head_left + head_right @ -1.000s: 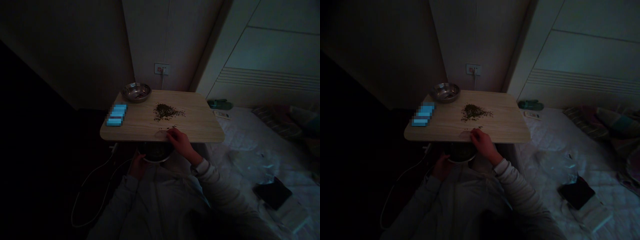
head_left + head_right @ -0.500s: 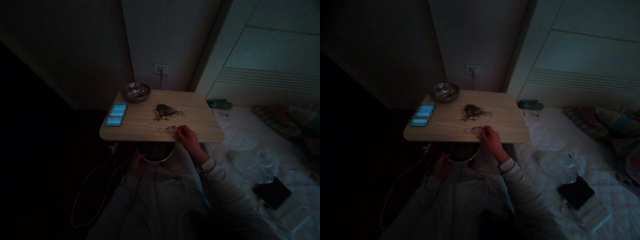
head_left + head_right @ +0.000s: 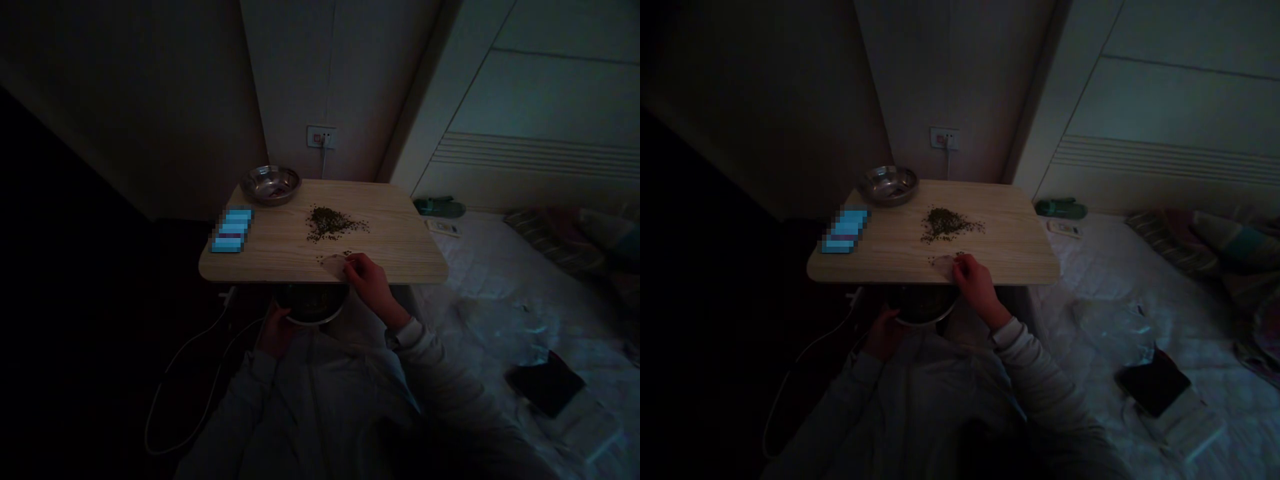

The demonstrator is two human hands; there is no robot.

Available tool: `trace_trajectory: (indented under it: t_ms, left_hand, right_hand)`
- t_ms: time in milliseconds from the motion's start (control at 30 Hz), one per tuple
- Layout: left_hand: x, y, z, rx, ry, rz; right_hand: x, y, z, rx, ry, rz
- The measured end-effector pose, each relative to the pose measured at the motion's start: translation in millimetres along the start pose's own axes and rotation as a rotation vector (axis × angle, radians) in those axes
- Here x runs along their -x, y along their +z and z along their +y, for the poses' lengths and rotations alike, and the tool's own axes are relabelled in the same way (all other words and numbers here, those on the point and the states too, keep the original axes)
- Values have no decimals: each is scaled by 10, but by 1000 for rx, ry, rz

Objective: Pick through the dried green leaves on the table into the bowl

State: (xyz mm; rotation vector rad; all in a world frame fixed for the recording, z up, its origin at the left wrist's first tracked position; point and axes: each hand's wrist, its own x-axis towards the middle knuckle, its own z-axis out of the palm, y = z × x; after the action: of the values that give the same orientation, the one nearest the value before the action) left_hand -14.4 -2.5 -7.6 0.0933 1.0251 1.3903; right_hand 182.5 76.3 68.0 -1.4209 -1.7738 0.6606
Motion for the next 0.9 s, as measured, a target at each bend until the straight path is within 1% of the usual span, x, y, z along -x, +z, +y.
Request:
trace_trajectory:
  t_ms: [100,267,333,500,733,900]
  left_hand:
    - [-13,-14,-10,8,-3,14]
    - [-5,-15,-7,12,-3,-33]
    - [1,-9,-3,17,-15,-38]
    - [2,8,-2,21,-14,7]
    - [18,23,10,10,-24,-4]
    - [18,23,4,29,15,-16]
  right_hand:
    - [-18,-27,32,13,11,18]
    - [-64,-45,25,43,46,38]
    - [-85,-38,10,43,44,27]
    - [-114,-15,-9,30,15,5]
    - [-110,-13,0,1,-13,-58]
    - [-104,-9,-17,-6,-28,-66]
